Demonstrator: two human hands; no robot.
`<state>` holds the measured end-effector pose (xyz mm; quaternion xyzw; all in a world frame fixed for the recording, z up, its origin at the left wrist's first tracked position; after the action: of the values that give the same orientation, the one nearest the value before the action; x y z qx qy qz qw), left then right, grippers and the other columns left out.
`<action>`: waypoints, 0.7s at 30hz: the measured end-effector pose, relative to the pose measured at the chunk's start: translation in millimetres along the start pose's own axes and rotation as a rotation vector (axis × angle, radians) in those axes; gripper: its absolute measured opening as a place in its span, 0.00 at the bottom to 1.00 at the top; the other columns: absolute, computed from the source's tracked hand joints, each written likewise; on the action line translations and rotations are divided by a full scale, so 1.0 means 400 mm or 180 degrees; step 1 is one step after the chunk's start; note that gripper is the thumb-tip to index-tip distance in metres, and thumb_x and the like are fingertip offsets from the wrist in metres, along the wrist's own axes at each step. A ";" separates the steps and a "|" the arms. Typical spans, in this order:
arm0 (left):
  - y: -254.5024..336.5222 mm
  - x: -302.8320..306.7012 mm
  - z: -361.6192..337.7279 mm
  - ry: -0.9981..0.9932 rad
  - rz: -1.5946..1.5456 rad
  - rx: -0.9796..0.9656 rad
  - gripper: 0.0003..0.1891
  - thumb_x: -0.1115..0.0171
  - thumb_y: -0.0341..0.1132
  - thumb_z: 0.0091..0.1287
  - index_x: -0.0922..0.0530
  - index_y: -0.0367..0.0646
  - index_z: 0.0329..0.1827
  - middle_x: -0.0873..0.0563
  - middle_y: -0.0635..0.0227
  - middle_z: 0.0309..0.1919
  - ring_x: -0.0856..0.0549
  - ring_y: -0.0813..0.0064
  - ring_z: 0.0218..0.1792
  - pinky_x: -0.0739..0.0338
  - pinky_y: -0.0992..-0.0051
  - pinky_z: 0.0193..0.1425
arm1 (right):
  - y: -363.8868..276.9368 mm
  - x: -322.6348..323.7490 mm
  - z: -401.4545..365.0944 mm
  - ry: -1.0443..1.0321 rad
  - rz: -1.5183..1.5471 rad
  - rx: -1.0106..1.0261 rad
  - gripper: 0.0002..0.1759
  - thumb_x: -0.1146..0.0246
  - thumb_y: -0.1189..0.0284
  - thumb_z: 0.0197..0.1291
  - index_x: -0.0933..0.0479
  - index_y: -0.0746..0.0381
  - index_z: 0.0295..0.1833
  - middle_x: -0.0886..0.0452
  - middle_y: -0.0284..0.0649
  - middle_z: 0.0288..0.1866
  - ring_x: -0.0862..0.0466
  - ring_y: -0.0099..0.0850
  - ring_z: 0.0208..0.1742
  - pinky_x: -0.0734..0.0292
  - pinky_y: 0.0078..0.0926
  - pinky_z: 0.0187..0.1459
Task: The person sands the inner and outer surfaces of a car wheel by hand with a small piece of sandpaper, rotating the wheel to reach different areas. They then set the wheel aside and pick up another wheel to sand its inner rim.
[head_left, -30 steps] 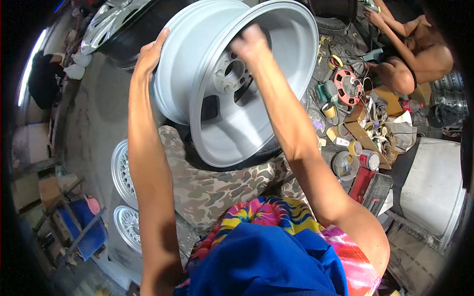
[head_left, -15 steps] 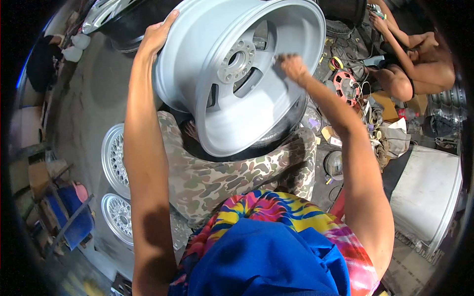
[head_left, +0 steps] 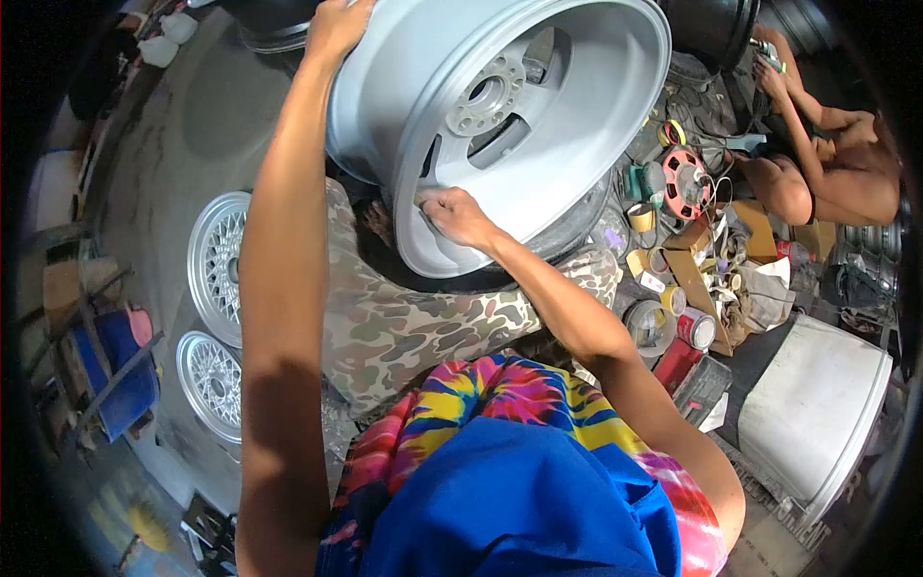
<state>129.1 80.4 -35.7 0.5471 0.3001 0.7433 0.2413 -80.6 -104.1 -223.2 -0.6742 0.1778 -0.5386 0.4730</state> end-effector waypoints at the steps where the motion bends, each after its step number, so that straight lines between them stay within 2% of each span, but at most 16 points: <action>1: 0.011 0.004 -0.007 0.0064 0.0111 0.0079 0.28 0.41 0.57 0.70 0.17 0.34 0.34 0.12 0.51 0.31 0.15 0.63 0.34 0.25 0.63 0.43 | -0.026 0.030 -0.013 -0.0407 0.1157 -0.0317 0.18 0.42 0.67 0.66 0.18 0.67 0.52 0.12 0.45 0.37 0.14 0.38 0.36 0.19 0.35 0.41; 2: 0.019 0.003 -0.010 0.0131 0.0211 0.0157 0.26 0.39 0.55 0.69 0.17 0.35 0.35 0.12 0.51 0.31 0.15 0.59 0.34 0.24 0.63 0.44 | -0.029 0.051 -0.029 -0.0816 0.2302 -0.0636 0.18 0.40 0.66 0.66 0.18 0.66 0.55 0.13 0.39 0.37 0.16 0.32 0.35 0.21 0.31 0.40; 3: 0.028 -0.003 -0.012 0.0141 0.0197 0.0162 0.26 0.39 0.55 0.69 0.17 0.35 0.35 0.12 0.51 0.31 0.15 0.59 0.34 0.24 0.63 0.44 | 0.009 0.071 -0.049 -0.0821 0.2286 -0.0637 0.18 0.40 0.66 0.66 0.18 0.66 0.55 0.13 0.39 0.37 0.16 0.32 0.35 0.21 0.31 0.40; 5: 0.034 0.002 -0.025 0.0756 0.0021 -0.0222 0.22 0.37 0.52 0.68 0.17 0.37 0.36 0.12 0.52 0.33 0.14 0.58 0.36 0.23 0.63 0.47 | 0.132 0.074 -0.111 -0.1425 0.2206 -0.1261 0.17 0.40 0.67 0.68 0.18 0.66 0.55 0.16 0.31 0.37 0.23 0.24 0.35 0.26 0.25 0.38; 6: 0.044 0.004 -0.035 0.0776 0.0033 -0.0168 0.22 0.37 0.52 0.68 0.17 0.37 0.36 0.12 0.52 0.33 0.14 0.58 0.36 0.23 0.63 0.47 | 0.170 0.092 -0.131 -0.1099 0.2110 -0.1513 0.16 0.40 0.67 0.68 0.17 0.65 0.54 0.17 0.31 0.35 0.24 0.22 0.34 0.28 0.22 0.36; 7: 0.090 0.017 -0.046 0.1020 0.0128 -0.0620 0.20 0.36 0.50 0.68 0.16 0.38 0.40 0.12 0.52 0.36 0.14 0.59 0.38 0.23 0.65 0.48 | 0.202 0.108 -0.153 -0.0761 0.2009 -0.1768 0.16 0.41 0.67 0.68 0.16 0.65 0.53 0.18 0.30 0.34 0.26 0.20 0.32 0.30 0.19 0.34; 8: 0.138 0.027 -0.058 0.1260 0.0219 -0.1084 0.19 0.35 0.48 0.67 0.16 0.38 0.43 0.11 0.52 0.38 0.13 0.61 0.41 0.23 0.66 0.50 | 0.227 0.117 -0.165 -0.0797 0.1997 -0.1788 0.16 0.41 0.67 0.68 0.16 0.65 0.53 0.18 0.30 0.34 0.26 0.20 0.32 0.30 0.19 0.34; 9: 0.175 0.034 -0.066 0.1259 0.0227 -0.1050 0.19 0.35 0.48 0.67 0.16 0.38 0.43 0.11 0.52 0.38 0.13 0.61 0.41 0.23 0.66 0.50 | 0.252 0.134 -0.166 -0.0595 0.1788 -0.1680 0.14 0.40 0.66 0.70 0.16 0.64 0.51 0.18 0.30 0.33 0.26 0.18 0.31 0.31 0.17 0.34; 11: 0.238 -0.003 -0.089 -0.0438 -0.0720 -0.0721 0.20 0.39 0.48 0.72 0.17 0.38 0.49 0.12 0.56 0.44 0.15 0.67 0.46 0.24 0.68 0.53 | 0.274 0.134 -0.157 -0.0414 0.1597 -0.1563 0.13 0.39 0.65 0.71 0.17 0.63 0.48 0.19 0.30 0.32 0.26 0.17 0.29 0.31 0.14 0.33; 12: 0.262 -0.016 -0.112 -0.0435 -0.0700 -0.0709 0.20 0.39 0.48 0.72 0.17 0.38 0.49 0.12 0.56 0.44 0.15 0.67 0.46 0.24 0.68 0.53 | 0.283 0.125 -0.152 -0.0345 0.2012 -0.1720 0.13 0.40 0.66 0.71 0.17 0.64 0.49 0.18 0.32 0.33 0.25 0.17 0.29 0.29 0.15 0.34; 14: 0.324 -0.062 -0.171 -0.1528 -0.1603 -0.0915 0.21 0.45 0.47 0.76 0.19 0.36 0.54 0.12 0.58 0.46 0.16 0.71 0.48 0.24 0.71 0.56 | 0.278 0.118 -0.141 -0.0156 0.2539 -0.1764 0.13 0.41 0.68 0.72 0.17 0.66 0.49 0.17 0.33 0.33 0.23 0.18 0.29 0.26 0.17 0.34; 15: 0.338 -0.060 -0.190 -0.1535 -0.1591 -0.0896 0.21 0.45 0.47 0.76 0.19 0.36 0.54 0.12 0.58 0.46 0.16 0.71 0.48 0.24 0.71 0.56 | 0.276 0.110 -0.138 -0.0169 0.2555 -0.1774 0.13 0.41 0.68 0.72 0.17 0.66 0.49 0.17 0.33 0.33 0.23 0.18 0.29 0.26 0.17 0.34; 17: 0.394 -0.031 -0.238 -0.1445 -0.1419 -0.1765 0.21 0.46 0.46 0.77 0.20 0.36 0.57 0.14 0.58 0.48 0.17 0.71 0.49 0.24 0.71 0.56 | 0.281 0.108 -0.125 0.0098 0.2447 -0.1612 0.12 0.42 0.69 0.69 0.18 0.67 0.43 0.18 0.35 0.31 0.24 0.21 0.29 0.26 0.18 0.33; 18: 0.407 -0.022 -0.262 -0.1450 -0.1408 -0.1760 0.21 0.46 0.46 0.77 0.20 0.36 0.57 0.14 0.58 0.48 0.17 0.71 0.49 0.24 0.71 0.56 | 0.286 0.108 -0.120 0.0093 0.2459 -0.1612 0.12 0.42 0.69 0.69 0.18 0.67 0.43 0.18 0.35 0.31 0.24 0.21 0.29 0.26 0.18 0.33; 20: 0.412 -0.010 -0.290 -0.0975 -0.0705 -0.1627 0.21 0.40 0.34 0.68 0.25 0.36 0.62 0.15 0.48 0.51 0.16 0.52 0.53 0.25 0.63 0.59 | 0.270 0.139 -0.111 0.0412 0.0561 -0.0967 0.09 0.41 0.73 0.63 0.19 0.67 0.42 0.17 0.44 0.38 0.19 0.36 0.34 0.22 0.31 0.40; 21: 0.406 -0.016 -0.293 -0.0972 -0.0703 -0.1616 0.21 0.40 0.34 0.68 0.25 0.36 0.62 0.15 0.48 0.51 0.16 0.52 0.53 0.25 0.63 0.59 | 0.268 0.140 -0.115 0.0401 0.0562 -0.0967 0.09 0.41 0.73 0.63 0.19 0.67 0.42 0.17 0.44 0.38 0.19 0.36 0.34 0.22 0.31 0.40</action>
<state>13.6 -59.4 49.5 0.5387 0.1228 0.6731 0.4916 -72.8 -219.2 -282.2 -0.6846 0.3448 -0.5031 0.3991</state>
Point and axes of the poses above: each hand's wrist, its own z-axis towards the middle knuckle, its own x-axis out of the back of the hand, y = z × x, the point moved 4 cm from there along z, towards the middle knuckle
